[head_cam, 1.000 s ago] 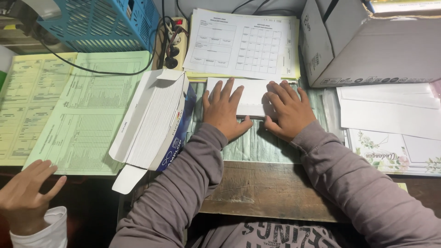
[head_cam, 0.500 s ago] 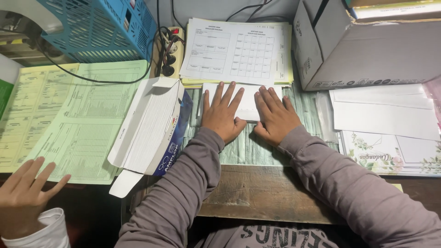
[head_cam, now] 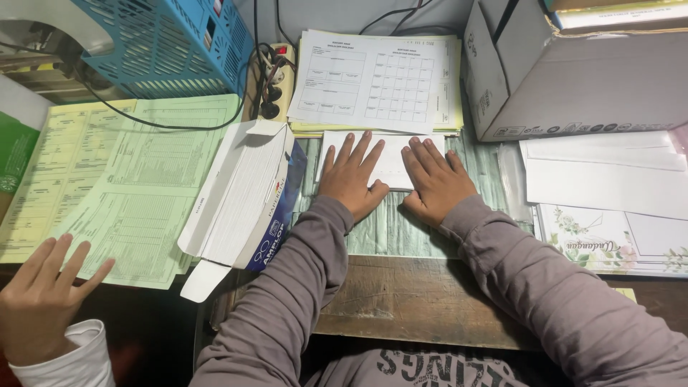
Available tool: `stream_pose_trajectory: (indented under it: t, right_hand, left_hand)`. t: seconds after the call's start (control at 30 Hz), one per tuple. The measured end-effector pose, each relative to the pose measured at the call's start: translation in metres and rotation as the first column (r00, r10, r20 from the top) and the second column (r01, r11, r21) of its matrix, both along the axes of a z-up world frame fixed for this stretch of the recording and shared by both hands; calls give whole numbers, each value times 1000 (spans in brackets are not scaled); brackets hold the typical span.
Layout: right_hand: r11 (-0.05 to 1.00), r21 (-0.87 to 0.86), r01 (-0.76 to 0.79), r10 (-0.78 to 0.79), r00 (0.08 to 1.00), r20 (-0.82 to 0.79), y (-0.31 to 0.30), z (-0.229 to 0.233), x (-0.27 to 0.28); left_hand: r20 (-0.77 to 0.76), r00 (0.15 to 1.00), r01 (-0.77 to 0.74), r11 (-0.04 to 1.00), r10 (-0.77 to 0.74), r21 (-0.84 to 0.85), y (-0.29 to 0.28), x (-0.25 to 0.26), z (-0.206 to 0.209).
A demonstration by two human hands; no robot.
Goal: Folding printed documents and inserting them into envelopes at a desk.
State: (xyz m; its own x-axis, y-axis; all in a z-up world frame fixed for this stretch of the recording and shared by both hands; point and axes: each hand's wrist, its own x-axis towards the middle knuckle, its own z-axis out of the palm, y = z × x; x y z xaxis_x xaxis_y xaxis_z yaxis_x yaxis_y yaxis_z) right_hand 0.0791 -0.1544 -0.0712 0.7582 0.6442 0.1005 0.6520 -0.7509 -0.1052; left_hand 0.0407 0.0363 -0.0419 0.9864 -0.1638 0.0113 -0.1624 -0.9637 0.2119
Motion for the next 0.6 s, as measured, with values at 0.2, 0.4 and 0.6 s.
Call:
stream_pose_trajectory:
  t: [0.2, 0.4, 0.6]
  right_hand:
    - [1000, -26, 11, -13, 997, -77, -1, 4, 4]
    - [1000, -23, 7, -10, 993, -119, -2, 7, 4]
    - [999, 23, 47, -44, 993, -107, -4, 16, 1]
  left_hand:
    - [-50, 998, -40, 999, 39, -29, 0, 1, 5]
    - [-45, 989, -138, 990, 138, 14, 4, -7, 19]
    - [-102, 980, -176, 984, 172, -27, 4, -8, 26]
